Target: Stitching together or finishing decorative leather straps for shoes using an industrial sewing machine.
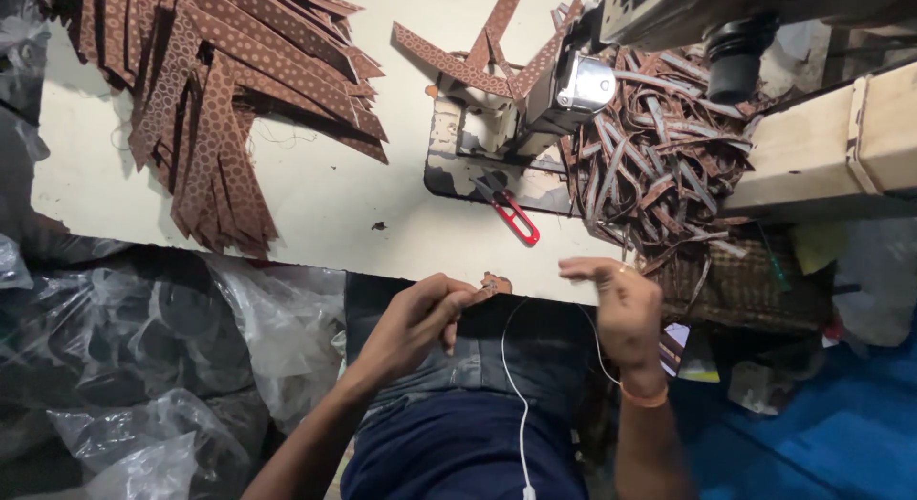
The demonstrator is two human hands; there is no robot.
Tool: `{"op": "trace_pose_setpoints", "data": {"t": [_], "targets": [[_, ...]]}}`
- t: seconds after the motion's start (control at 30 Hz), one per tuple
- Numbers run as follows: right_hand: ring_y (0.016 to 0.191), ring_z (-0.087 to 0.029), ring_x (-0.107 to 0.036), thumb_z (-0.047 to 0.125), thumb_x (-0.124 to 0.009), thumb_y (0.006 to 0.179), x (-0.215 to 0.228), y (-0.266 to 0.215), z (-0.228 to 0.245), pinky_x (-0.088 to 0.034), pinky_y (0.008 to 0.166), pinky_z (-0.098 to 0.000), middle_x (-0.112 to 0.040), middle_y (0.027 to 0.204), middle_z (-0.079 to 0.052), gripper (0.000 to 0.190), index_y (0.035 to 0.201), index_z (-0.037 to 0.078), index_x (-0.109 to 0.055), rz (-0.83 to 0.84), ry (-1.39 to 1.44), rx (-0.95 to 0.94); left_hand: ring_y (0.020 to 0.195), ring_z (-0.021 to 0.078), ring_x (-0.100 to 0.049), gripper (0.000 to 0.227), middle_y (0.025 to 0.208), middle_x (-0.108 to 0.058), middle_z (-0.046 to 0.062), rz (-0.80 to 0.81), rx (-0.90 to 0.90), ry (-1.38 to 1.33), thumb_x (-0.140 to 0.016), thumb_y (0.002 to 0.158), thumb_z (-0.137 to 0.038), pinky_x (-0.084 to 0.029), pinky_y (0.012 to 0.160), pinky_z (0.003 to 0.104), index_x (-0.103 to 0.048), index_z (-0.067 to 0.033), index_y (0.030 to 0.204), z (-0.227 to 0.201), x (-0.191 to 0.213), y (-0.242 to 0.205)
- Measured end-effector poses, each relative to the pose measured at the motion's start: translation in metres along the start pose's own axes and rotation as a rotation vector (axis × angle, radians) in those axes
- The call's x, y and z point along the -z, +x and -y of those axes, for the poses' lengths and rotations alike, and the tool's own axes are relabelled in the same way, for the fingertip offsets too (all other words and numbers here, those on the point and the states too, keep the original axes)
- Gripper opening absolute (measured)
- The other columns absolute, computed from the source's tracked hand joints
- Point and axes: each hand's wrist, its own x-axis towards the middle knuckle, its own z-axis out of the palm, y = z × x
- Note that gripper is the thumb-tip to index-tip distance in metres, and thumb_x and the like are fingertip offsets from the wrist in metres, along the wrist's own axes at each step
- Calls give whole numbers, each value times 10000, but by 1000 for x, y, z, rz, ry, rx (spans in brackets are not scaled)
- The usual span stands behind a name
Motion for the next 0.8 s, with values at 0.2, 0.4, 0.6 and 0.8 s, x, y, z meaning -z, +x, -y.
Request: {"op": "trace_pose_setpoints", "data": {"t": [0.2,0.4,0.6,0.8], "targets": [[1074,-283,-716,84,-666,974,-46,9,14,-550,948,-392,-741,1162,-130,209,1169,38,-726,178,-616,441,687,68,-588,246,820,-640,14,119,-122,-102,-571,1058,-180,-517,633,236,-681,21,1149,0,10,4],[1026,-324,-683,98,-697,970,-76,42,-24,-533,915,-405,-718,1115,-159,202,1151,12,-723,32,-731,500,648,118,-621,198,771,-686,45,-289,-258,277,-663,1007,-165,-514,591,301,-716,-9,1118,30,22,33],[834,-306,-641,138,-735,932,-68,48,-36,-497,780,-407,-662,902,-143,114,1000,47,-722,43,-761,370,632,300,-666,194,715,-683,129,-508,-201,533,-735,914,-185,-499,585,399,-634,-37,987,34,24,44],[759,-284,-679,158,-627,1036,-82,-4,-33,-532,673,-396,-693,900,-146,132,1106,56,-672,86,-643,230,692,370,-682,206,728,-709,134,-534,-250,665,-730,900,-230,-494,590,481,-618,-58,919,35,19,52]]}}
